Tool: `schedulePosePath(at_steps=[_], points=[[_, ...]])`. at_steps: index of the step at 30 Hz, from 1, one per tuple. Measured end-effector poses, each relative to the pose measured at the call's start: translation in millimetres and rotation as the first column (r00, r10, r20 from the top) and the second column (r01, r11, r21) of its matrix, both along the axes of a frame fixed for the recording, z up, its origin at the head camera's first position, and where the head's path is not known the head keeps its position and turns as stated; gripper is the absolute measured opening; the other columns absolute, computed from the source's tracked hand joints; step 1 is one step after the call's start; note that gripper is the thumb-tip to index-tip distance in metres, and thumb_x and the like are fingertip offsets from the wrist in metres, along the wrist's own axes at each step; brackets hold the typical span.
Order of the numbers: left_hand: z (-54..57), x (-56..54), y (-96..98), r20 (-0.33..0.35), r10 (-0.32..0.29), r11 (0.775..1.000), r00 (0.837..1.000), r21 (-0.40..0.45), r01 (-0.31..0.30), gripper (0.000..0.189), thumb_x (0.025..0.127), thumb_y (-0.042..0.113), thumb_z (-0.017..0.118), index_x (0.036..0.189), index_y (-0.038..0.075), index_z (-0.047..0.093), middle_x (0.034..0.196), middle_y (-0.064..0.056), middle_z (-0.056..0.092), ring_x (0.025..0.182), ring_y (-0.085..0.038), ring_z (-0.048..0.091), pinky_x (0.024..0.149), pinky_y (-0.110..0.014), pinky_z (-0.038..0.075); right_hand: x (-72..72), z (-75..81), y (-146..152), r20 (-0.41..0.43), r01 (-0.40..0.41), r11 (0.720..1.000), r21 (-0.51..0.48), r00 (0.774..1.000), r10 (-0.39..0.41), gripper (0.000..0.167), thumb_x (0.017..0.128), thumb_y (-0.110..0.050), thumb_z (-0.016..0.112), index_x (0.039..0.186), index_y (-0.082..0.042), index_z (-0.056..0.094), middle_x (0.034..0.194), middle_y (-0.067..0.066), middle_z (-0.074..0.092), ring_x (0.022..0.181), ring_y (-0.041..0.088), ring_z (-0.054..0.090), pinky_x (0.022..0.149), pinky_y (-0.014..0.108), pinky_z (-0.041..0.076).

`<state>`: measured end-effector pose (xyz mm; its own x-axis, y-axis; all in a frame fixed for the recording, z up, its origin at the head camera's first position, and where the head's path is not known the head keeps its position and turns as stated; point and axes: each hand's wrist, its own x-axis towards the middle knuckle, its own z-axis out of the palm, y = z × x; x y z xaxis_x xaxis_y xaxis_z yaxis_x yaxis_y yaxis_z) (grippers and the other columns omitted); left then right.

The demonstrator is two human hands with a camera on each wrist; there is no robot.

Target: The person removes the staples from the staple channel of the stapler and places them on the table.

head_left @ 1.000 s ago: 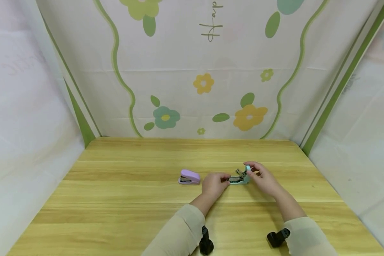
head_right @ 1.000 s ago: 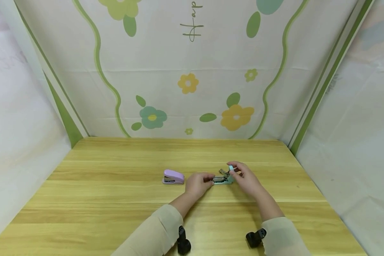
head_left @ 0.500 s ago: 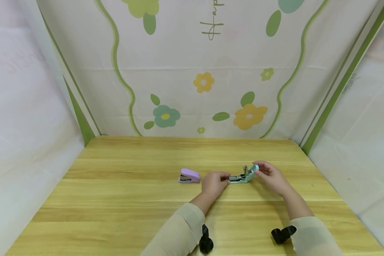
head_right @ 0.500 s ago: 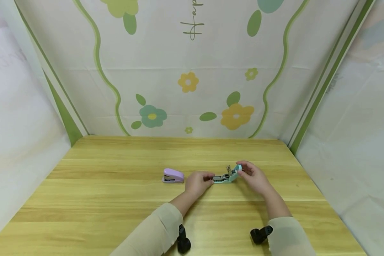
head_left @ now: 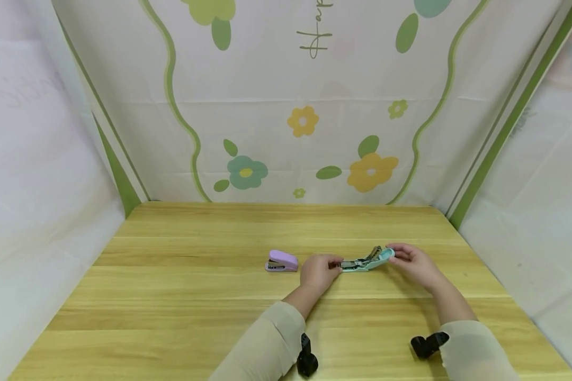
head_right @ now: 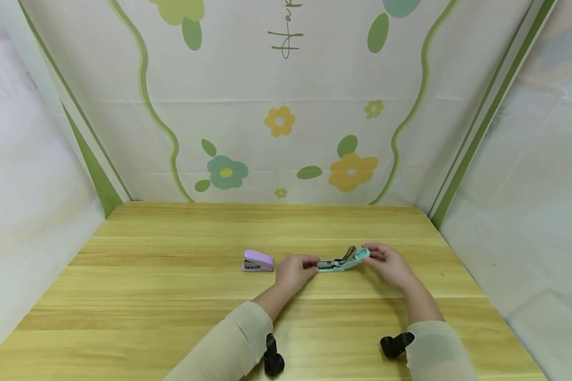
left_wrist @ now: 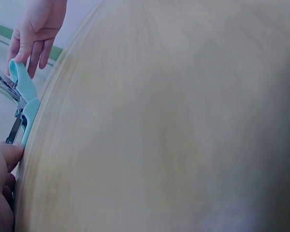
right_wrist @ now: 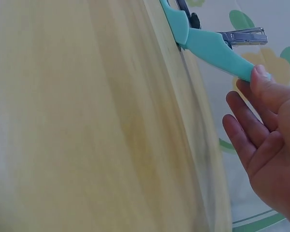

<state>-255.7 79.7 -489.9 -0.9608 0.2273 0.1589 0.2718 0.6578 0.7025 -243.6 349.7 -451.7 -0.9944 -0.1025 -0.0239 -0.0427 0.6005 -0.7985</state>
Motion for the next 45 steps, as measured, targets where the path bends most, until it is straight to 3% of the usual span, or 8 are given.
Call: schedulePosePath(at_steps=[12,18,24,25,30,32,38,45], points=[[-1.2,0.6,0.9,0.006,-0.002,1.000,1.000,0.003,0.002,0.021,0.087,0.025,0.075,0.108,0.028,0.077,0.106,0.011,0.075,0.103,-0.010,0.069,0.088,-0.028,0.054,2.5,-7.3,8,0.032,-0.006,1.000,-0.023,0.999,0.007,0.054,0.097,-0.028,0.062,0.141,0.001,0.047,0.130,0.026,0.060,0.096,-0.010,0.059,0.082,0.012,0.051],[-3.0,-0.2,0.4,0.003,-0.008,1.000,1.000,0.004,0.008,0.021,0.087,0.026,0.074,0.109,0.028,0.076,0.107,0.011,0.075,0.103,-0.010,0.068,0.089,-0.028,0.054,7.2,-4.2,3,0.003,0.025,0.999,0.026,1.000,-0.025,0.059,0.096,-0.035,0.062,0.142,-0.001,0.046,0.135,0.025,0.057,0.108,0.005,0.062,0.084,0.011,0.049],[-2.4,0.6,-0.4,0.010,-0.010,1.000,1.000,0.018,0.010,0.021,0.088,0.025,0.074,0.109,0.028,0.076,0.108,0.011,0.075,0.104,-0.009,0.068,0.089,-0.027,0.054,15.8,6.3,-4,-0.095,0.105,0.994,-0.013,0.990,-0.105,0.060,0.098,-0.038,0.059,0.142,0.001,0.045,0.139,0.023,0.053,0.099,-0.020,0.049,0.083,0.002,0.043],[-2.4,0.9,-0.5,0.009,-0.010,1.000,1.000,0.019,0.010,0.021,0.088,0.025,0.074,0.109,0.028,0.076,0.108,0.011,0.075,0.104,-0.009,0.068,0.089,-0.027,0.054,17.3,8.5,-6,-0.122,0.117,0.993,-0.032,0.985,-0.120,0.058,0.098,-0.036,0.059,0.141,0.001,0.046,0.137,0.020,0.056,0.097,-0.021,0.048,0.083,0.002,0.043],[-2.5,0.6,-1.2,0.008,-0.008,1.000,1.000,0.015,0.008,0.021,0.088,0.026,0.074,0.109,0.029,0.076,0.109,0.011,0.074,0.106,-0.010,0.068,0.091,-0.029,0.053,24.6,17.2,-23,-0.234,0.130,0.980,-0.150,0.958,-0.163,0.048,0.096,-0.025,0.063,0.132,0.005,0.053,0.110,-0.021,0.066,0.095,-0.017,0.055,0.081,0.004,0.046],[-3.0,0.0,-1.3,0.008,-0.009,1.000,1.000,0.016,0.009,0.022,0.088,0.026,0.073,0.110,0.029,0.076,0.110,0.011,0.074,0.106,-0.010,0.068,0.091,-0.029,0.054,27.9,18.8,-32,-0.243,0.113,0.977,-0.181,0.957,-0.156,0.045,0.096,-0.022,0.065,0.130,0.005,0.054,0.104,-0.026,0.065,0.095,-0.013,0.057,0.081,0.006,0.048],[-4.2,-0.3,-1.5,0.002,-0.007,1.000,1.000,0.014,0.007,0.022,0.088,0.026,0.074,0.109,0.029,0.076,0.108,0.011,0.075,0.104,-0.010,0.068,0.089,-0.028,0.054,30.6,11.8,-59,-0.208,0.058,0.991,-0.117,0.975,-0.082,0.040,0.095,-0.020,0.065,0.127,0.003,0.059,0.112,0.013,0.068,0.091,-0.007,0.058,0.080,0.012,0.051],[-3.3,-0.7,-0.8,0.004,-0.004,1.000,1.000,0.008,0.004,0.022,0.087,0.027,0.075,0.109,0.029,0.076,0.107,0.011,0.075,0.100,-0.007,0.068,0.085,-0.026,0.054,25.0,0.4,-82,-0.094,0.066,0.998,-0.004,0.993,-0.066,0.034,0.096,-0.023,0.063,0.123,-0.001,0.064,0.097,0.010,0.065,0.080,0.010,0.054,0.067,0.021,0.048]])
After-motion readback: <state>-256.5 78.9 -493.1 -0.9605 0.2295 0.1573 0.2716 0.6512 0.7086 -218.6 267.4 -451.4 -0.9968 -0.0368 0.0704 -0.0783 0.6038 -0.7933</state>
